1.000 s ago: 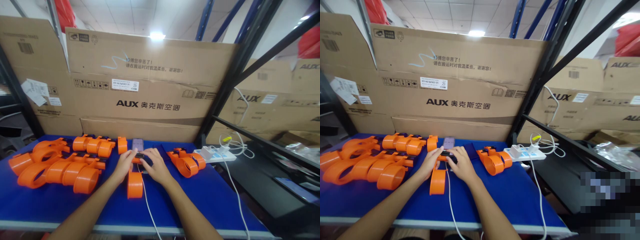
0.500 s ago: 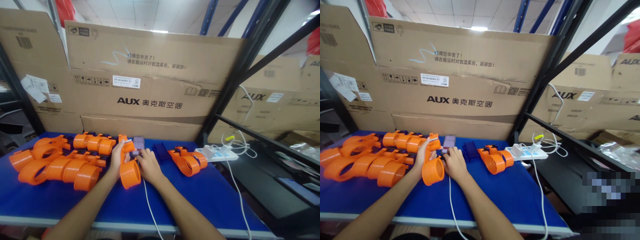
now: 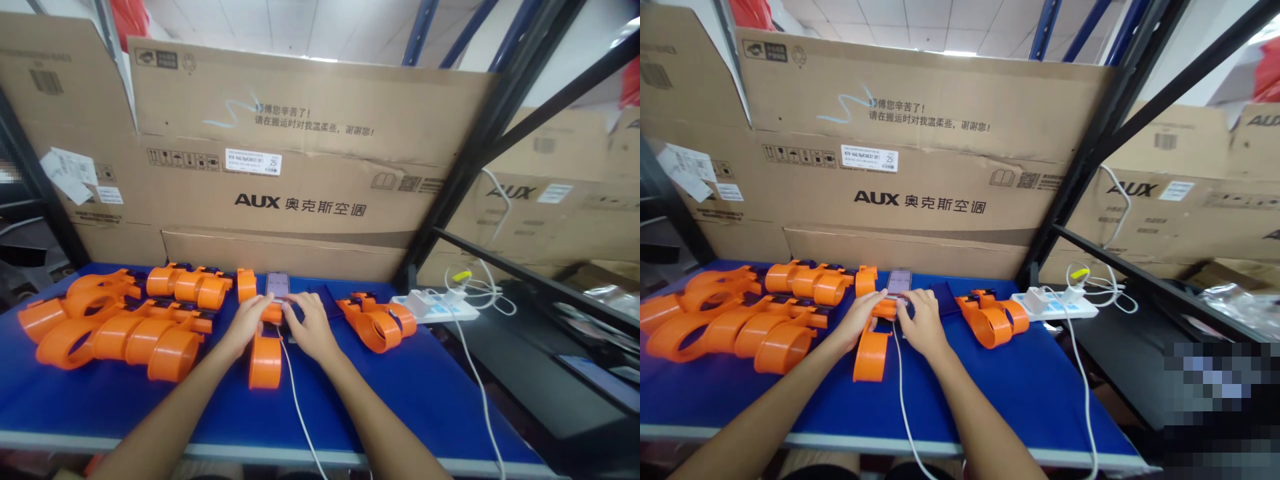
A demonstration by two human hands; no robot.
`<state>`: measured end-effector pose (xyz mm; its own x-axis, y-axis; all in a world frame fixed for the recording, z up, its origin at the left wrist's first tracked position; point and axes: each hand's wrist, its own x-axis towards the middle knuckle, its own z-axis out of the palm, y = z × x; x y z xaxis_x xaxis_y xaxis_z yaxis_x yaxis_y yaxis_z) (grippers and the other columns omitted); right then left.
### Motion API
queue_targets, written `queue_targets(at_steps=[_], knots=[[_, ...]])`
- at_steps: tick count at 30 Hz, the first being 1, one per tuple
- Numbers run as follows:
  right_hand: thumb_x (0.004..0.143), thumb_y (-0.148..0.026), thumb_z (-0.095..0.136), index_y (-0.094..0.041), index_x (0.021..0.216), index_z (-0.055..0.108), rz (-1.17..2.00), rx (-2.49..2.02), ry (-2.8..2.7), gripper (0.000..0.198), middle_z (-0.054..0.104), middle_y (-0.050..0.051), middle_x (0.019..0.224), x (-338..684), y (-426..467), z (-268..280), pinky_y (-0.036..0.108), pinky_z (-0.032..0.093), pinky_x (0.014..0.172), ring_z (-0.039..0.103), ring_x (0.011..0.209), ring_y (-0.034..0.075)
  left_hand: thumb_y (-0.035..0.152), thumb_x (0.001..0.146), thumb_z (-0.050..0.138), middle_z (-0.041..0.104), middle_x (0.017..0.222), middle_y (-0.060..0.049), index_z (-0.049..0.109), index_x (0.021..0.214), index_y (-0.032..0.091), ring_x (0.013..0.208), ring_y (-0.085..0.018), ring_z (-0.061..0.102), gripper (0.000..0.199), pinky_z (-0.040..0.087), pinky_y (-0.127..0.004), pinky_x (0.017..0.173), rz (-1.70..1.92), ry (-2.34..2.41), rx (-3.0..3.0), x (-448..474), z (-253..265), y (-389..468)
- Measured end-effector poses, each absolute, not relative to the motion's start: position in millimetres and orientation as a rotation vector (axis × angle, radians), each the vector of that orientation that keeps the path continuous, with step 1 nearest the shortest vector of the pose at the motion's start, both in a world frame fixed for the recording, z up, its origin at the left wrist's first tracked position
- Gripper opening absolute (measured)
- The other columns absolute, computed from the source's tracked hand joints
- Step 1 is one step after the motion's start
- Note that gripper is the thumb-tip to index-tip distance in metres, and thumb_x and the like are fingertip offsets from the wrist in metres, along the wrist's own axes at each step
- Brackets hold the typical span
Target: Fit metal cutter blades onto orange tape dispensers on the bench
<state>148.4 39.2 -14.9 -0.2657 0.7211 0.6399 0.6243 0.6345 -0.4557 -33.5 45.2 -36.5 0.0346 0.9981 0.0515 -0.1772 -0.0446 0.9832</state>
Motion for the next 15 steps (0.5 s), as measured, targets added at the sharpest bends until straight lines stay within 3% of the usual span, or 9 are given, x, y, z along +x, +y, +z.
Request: queue_targets(at_steps=[15], knots=[[0.092,-0.034,0.056,-0.022,0.087,0.070,0.407,-1.089,-1.838,0.019,0.072,0.005,0.089,148.8,46.9,-16.7,0.037,0.046,0.085,0.062,0.086,0.022,0.062,0.085,0.066,0.072,0.066,-0.006,0.070,0.081,0.016,0.038,-0.010,0.047,0.046,0.027,-0.024,0.039,1.276,1.018,1.220,-27.7,-30.9,39.5]])
